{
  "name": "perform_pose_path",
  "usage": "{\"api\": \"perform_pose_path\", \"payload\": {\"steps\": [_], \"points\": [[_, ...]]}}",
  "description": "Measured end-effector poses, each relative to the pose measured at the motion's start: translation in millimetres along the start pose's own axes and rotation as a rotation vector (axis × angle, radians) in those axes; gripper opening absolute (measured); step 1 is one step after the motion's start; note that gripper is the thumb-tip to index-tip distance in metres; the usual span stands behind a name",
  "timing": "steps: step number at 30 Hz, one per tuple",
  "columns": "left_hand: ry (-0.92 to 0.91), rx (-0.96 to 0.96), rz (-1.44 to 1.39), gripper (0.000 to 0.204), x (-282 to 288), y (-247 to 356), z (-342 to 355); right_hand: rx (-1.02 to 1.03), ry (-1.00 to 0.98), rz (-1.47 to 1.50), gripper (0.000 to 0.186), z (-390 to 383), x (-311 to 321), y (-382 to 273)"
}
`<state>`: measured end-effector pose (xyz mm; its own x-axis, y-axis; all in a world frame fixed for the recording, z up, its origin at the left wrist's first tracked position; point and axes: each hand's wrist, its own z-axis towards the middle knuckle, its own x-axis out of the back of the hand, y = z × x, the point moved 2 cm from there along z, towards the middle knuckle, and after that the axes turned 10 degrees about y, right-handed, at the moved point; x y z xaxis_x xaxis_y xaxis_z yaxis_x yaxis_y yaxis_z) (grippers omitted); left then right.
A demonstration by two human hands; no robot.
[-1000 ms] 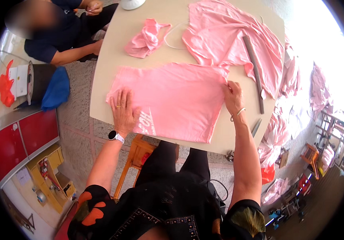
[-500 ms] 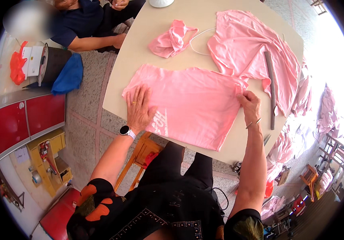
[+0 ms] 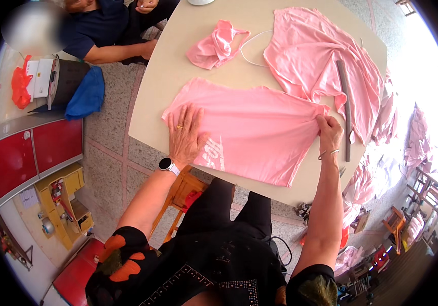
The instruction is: The person measures and marks a pink garment using a wooden stick and chalk, then cuts the fabric using scissors.
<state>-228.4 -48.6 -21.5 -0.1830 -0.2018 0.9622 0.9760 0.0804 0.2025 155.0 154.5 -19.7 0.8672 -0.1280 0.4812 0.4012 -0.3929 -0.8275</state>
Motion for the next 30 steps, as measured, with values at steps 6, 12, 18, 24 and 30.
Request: {"api": "perform_pose_path", "payload": {"steps": [6, 12, 18, 24, 30], "points": [[0.027, -0.007, -0.011, 0.071, 0.3, -0.7, -0.5, -0.089, -0.242, 0.097, 0.026, -29.8, 3.0, -13.3], [0.027, -0.010, 0.009, 0.071, 1.0, 3.1, -1.1, -0.022, -0.196, 0.101, 0.021, -21.5, 8.8, 15.1], [-0.007, -0.008, 0.012, 0.069, -2.8, 8.9, 0.3, -0.002, -0.110, -0.050, 0.018, -13.7, 8.0, 2.2], [0.041, -0.033, 0.072, 0.067, -9.6, -4.1, -1.8, -0.127, -0.254, 0.161, 0.062, -53.8, 15.7, 8.0], [0.044, -0.041, 0.085, 0.068, -7.4, -0.1, 0.4, -0.235, -0.361, 0.091, 0.042, -92.7, 28.5, 13.0]]}}
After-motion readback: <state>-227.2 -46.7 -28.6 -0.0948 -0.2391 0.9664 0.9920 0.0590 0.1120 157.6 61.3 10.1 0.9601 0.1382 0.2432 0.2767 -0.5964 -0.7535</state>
